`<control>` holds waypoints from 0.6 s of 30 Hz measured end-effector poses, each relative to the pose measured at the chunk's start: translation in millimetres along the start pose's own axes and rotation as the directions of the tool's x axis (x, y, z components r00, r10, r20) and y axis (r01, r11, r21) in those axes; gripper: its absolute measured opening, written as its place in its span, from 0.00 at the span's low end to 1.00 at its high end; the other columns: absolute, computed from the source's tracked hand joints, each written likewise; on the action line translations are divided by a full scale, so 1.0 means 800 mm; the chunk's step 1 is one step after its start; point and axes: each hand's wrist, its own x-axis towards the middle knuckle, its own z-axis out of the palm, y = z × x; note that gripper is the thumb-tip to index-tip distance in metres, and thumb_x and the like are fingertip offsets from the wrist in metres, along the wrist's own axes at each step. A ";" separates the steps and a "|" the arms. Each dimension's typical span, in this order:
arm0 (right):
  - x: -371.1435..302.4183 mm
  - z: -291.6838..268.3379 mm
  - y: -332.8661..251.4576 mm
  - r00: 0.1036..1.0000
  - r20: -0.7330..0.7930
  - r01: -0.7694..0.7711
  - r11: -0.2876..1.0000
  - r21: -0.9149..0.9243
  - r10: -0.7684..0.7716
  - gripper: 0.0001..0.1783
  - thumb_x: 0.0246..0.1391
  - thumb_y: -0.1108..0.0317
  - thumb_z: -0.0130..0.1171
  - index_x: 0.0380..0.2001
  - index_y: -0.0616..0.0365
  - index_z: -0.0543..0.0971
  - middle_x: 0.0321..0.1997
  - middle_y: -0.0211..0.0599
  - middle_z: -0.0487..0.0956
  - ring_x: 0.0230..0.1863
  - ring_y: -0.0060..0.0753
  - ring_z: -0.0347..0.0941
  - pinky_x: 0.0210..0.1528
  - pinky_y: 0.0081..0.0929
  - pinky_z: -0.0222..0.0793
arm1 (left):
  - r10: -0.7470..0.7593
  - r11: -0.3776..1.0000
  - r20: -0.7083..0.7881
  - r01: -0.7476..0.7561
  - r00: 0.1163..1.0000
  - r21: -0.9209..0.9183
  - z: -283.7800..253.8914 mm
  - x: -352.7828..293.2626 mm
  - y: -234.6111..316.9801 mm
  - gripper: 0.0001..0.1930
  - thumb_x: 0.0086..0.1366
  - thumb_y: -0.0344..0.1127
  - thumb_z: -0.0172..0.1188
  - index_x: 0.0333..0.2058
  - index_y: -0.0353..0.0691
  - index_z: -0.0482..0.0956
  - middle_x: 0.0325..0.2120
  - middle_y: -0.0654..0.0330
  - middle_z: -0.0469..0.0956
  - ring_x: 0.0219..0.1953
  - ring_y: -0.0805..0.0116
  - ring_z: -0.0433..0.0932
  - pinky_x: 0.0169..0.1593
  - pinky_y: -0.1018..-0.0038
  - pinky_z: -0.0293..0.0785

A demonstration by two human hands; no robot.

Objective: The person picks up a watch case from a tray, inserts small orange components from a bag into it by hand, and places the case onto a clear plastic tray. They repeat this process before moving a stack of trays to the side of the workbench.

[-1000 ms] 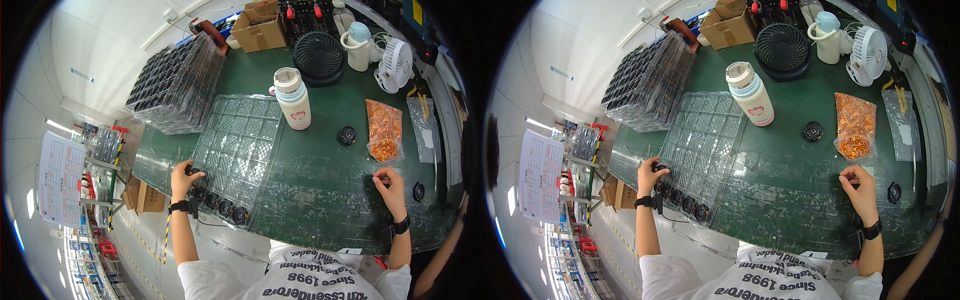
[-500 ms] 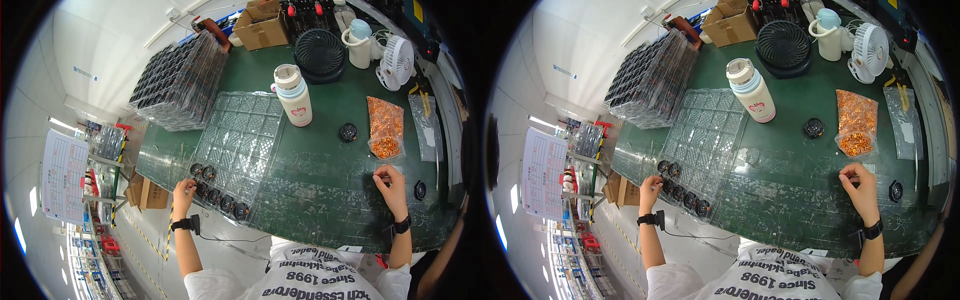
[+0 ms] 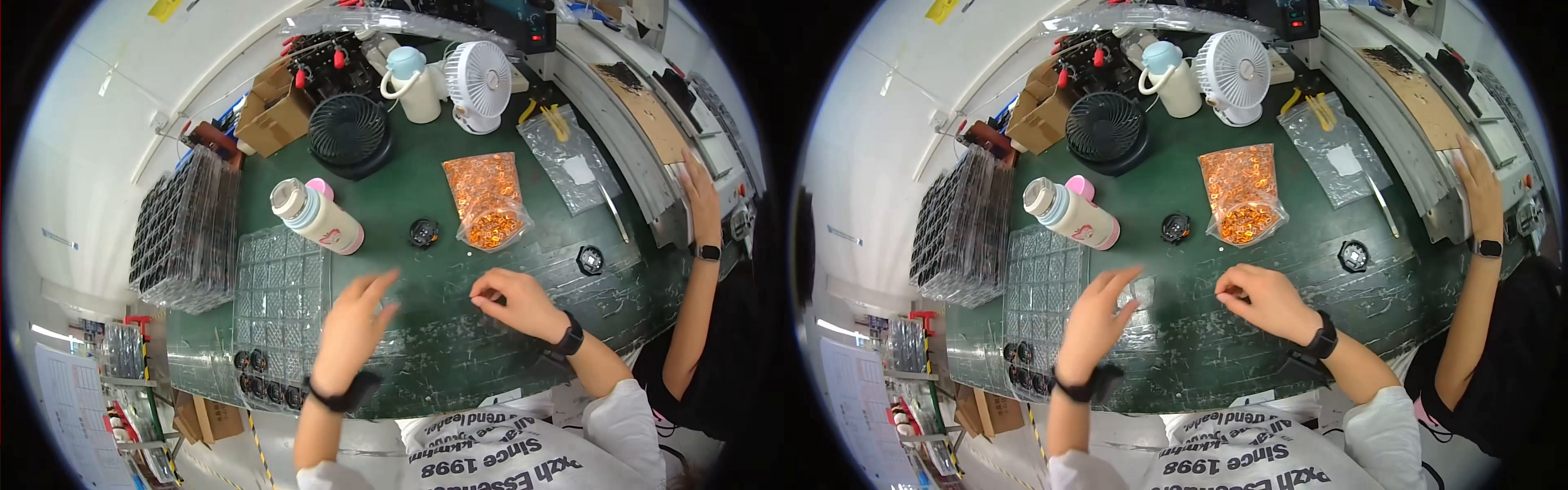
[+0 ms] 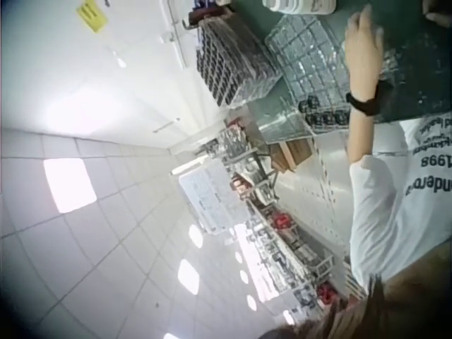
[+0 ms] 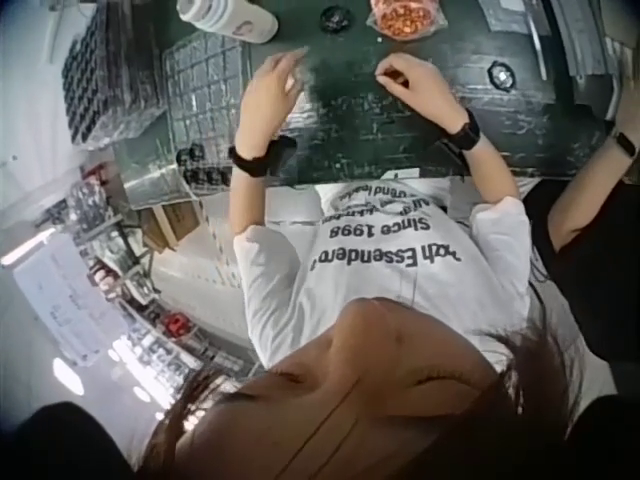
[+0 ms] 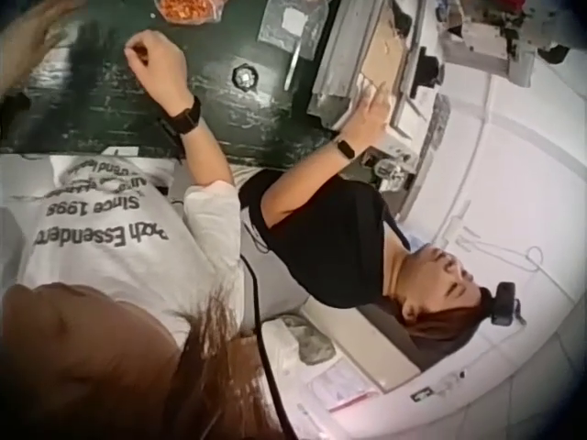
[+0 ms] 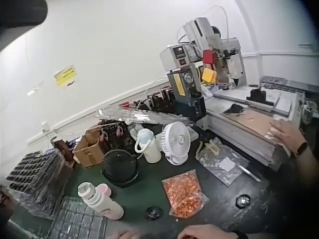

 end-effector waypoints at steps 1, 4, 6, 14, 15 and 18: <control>0.001 0.003 -0.003 1.000 0.025 0.019 1.000 -0.007 -0.018 0.05 0.52 0.70 0.60 0.32 0.57 0.76 0.32 0.35 0.77 0.32 0.31 0.78 0.34 0.25 0.73 | 0.046 0.997 -0.051 -0.042 0.998 0.065 0.021 0.030 0.006 0.25 0.56 0.33 0.62 0.54 0.47 0.71 0.46 0.47 0.74 0.48 0.46 0.73 0.49 0.63 0.72; 0.001 0.013 -0.004 0.992 0.090 0.091 0.996 0.004 -0.091 0.05 0.52 0.69 0.59 0.32 0.57 0.76 0.32 0.35 0.77 0.31 0.32 0.77 0.34 0.26 0.73 | 0.041 0.974 -0.171 -0.001 0.984 0.226 0.078 0.096 -0.003 0.29 0.53 0.35 0.64 0.56 0.51 0.69 0.44 0.44 0.74 0.46 0.41 0.73 0.48 0.59 0.73; 0.000 0.016 -0.010 0.993 0.084 0.083 0.997 -0.008 -0.082 0.05 0.52 0.70 0.59 0.31 0.57 0.76 0.32 0.35 0.76 0.30 0.32 0.77 0.34 0.26 0.73 | -0.030 0.975 -0.101 0.051 0.994 0.217 0.106 0.123 -0.023 0.28 0.51 0.33 0.64 0.53 0.51 0.70 0.39 0.46 0.74 0.42 0.43 0.74 0.44 0.58 0.74; 0.000 0.008 -0.006 0.999 0.030 -0.013 0.998 0.062 0.011 0.05 0.49 0.76 0.60 0.31 0.62 0.76 0.30 0.36 0.76 0.30 0.30 0.77 0.34 0.22 0.72 | -0.041 0.999 -0.221 0.036 0.974 -0.029 0.005 -0.017 -0.006 0.22 0.50 0.30 0.66 0.45 0.40 0.75 0.36 0.52 0.76 0.36 0.54 0.77 0.40 0.65 0.75; 0.001 0.008 -0.005 0.999 0.036 -0.012 0.999 0.044 0.011 0.05 0.49 0.77 0.60 0.31 0.63 0.76 0.30 0.37 0.75 0.30 0.29 0.76 0.33 0.21 0.72 | -0.163 0.987 -0.253 0.158 0.954 -0.038 -0.012 -0.052 -0.029 0.23 0.49 0.30 0.68 0.46 0.37 0.74 0.39 0.52 0.77 0.37 0.58 0.79 0.39 0.67 0.76; 0.001 0.010 -0.010 0.998 0.057 -0.017 0.999 0.027 0.015 0.05 0.49 0.78 0.60 0.30 0.64 0.76 0.30 0.37 0.75 0.30 0.29 0.76 0.33 0.21 0.71 | -0.443 0.863 -0.392 0.502 0.806 0.058 -0.055 -0.154 -0.118 0.24 0.47 0.31 0.71 0.45 0.39 0.76 0.37 0.55 0.79 0.34 0.64 0.80 0.37 0.70 0.77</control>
